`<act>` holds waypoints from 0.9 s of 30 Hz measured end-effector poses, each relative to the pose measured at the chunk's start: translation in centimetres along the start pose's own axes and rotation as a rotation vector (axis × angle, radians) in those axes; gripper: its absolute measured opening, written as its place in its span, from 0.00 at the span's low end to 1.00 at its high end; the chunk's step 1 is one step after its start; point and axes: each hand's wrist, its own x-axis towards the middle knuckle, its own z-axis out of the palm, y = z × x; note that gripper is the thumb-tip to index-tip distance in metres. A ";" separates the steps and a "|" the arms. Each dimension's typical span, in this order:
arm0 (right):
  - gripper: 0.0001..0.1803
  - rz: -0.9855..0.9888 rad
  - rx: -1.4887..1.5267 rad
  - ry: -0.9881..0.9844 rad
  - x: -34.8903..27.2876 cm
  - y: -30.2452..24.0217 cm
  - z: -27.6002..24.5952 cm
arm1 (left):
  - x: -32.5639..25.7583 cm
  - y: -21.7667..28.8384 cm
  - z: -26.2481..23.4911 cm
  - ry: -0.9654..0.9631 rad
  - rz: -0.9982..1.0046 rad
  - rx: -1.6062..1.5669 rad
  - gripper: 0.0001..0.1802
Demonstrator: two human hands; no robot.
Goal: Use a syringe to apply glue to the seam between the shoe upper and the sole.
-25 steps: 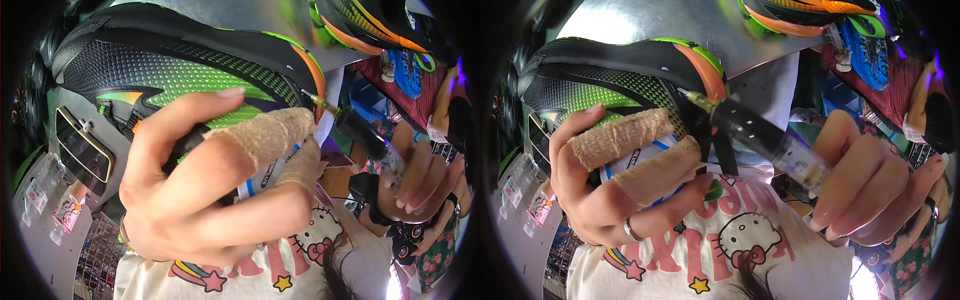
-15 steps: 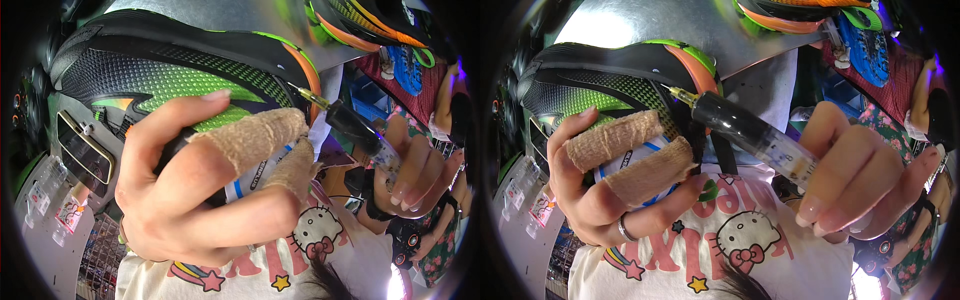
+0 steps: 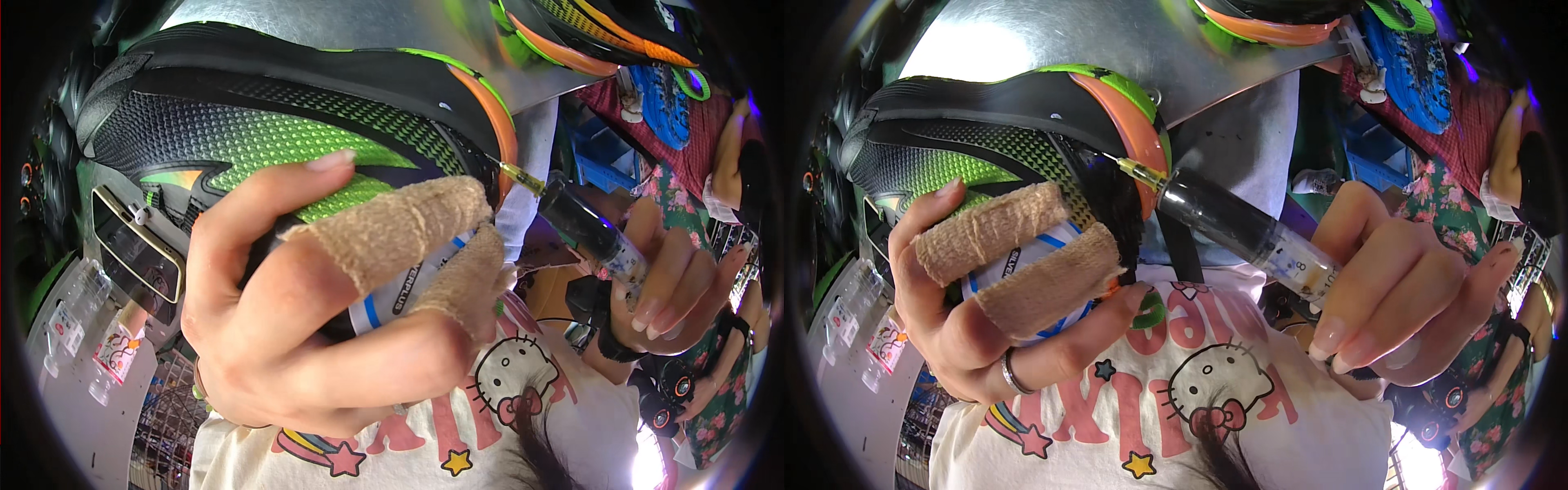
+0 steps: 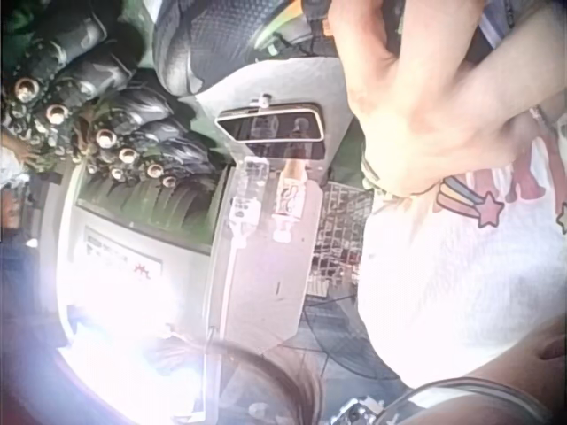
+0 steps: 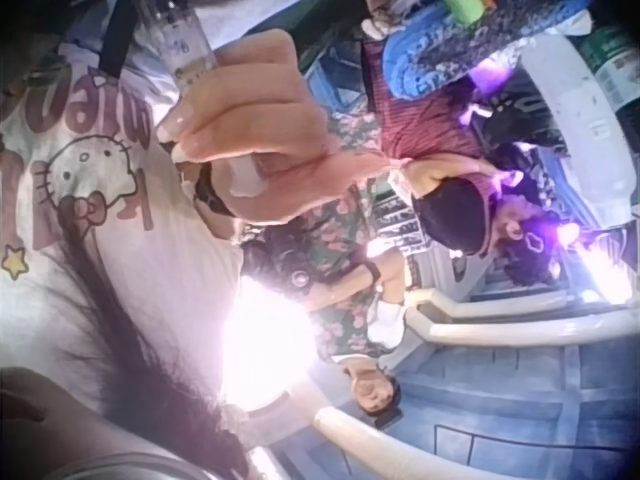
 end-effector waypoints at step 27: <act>0.42 -0.260 -1.259 -0.405 -4.1 4.3 12.4 | -4.9 1.7 0.3 0.000 -0.033 -0.057 0.07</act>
